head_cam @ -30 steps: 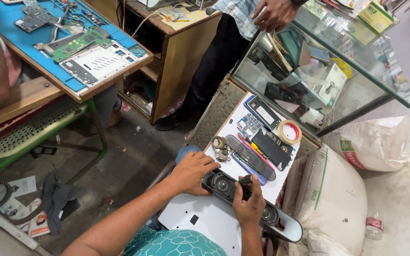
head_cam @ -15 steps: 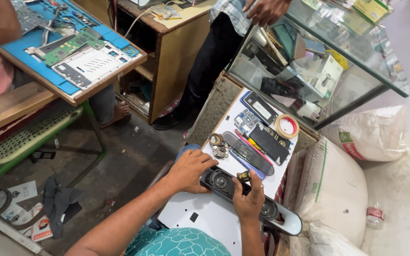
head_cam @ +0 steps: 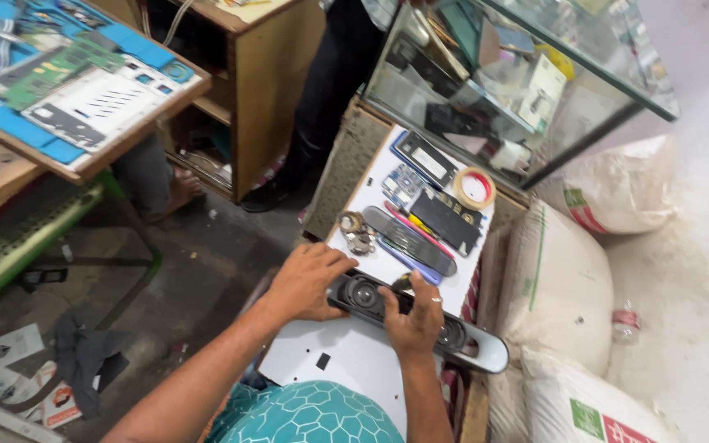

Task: The person repairs a long black speaker bar on a workbench, using a screwdriver to unscrew and tighten its rear panel while holding the speaker steady with the other hand. They reposition the speaker on the bench and continue driving screws along its edge.

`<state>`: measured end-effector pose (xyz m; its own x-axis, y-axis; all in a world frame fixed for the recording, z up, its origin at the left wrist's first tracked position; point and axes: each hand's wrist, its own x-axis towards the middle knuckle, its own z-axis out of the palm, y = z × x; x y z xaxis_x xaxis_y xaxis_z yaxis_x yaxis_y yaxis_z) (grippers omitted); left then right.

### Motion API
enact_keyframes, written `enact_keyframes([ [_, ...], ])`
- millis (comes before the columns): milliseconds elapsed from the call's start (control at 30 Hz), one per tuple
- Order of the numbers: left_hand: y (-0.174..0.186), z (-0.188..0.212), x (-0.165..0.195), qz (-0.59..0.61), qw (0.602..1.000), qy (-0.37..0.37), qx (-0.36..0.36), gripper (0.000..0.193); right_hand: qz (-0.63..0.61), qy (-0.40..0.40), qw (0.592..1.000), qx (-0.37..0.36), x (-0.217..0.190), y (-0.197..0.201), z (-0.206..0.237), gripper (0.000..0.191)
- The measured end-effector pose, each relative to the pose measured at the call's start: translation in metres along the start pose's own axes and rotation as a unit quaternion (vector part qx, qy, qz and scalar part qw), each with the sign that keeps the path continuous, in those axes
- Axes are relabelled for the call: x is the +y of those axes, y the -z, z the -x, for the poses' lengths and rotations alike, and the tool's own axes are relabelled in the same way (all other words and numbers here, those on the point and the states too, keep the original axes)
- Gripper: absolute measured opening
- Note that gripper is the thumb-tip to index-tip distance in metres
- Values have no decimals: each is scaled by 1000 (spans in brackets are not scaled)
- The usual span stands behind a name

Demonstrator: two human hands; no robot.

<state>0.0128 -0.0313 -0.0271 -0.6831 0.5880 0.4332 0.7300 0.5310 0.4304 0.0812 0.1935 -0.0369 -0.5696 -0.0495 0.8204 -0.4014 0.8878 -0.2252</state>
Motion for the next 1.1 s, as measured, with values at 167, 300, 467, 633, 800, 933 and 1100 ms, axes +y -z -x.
enact_keyframes([
  [167, -6, -2, 6, 7, 1000, 12, -6, 87, -95, 7, 995, -18, 2, 4, 0, 76],
  [300, -6, -6, 9, 2, 1000, 7, 4, 84, -40, -37, 999, -6, 3, 3, 1, 77],
  [467, -4, -10, 13, -15, 1000, 12, -8, 85, -116, 9, 993, -23, 8, 8, 4, 73],
  [633, -8, -10, 16, -19, 1000, 17, -10, 87, -74, -24, 997, -5, 11, 5, 6, 73],
  [800, -11, -12, 17, -21, 1000, 16, -13, 88, -82, 16, 996, -15, 11, 10, 7, 76],
  [933, -11, -14, 20, -31, 999, 23, -26, 89, -100, -21, 994, -35, 12, 12, 6, 75],
  [1100, -11, -16, 23, -31, 998, 33, -41, 93, -28, -28, 999, -20, 14, 11, 7, 79],
])
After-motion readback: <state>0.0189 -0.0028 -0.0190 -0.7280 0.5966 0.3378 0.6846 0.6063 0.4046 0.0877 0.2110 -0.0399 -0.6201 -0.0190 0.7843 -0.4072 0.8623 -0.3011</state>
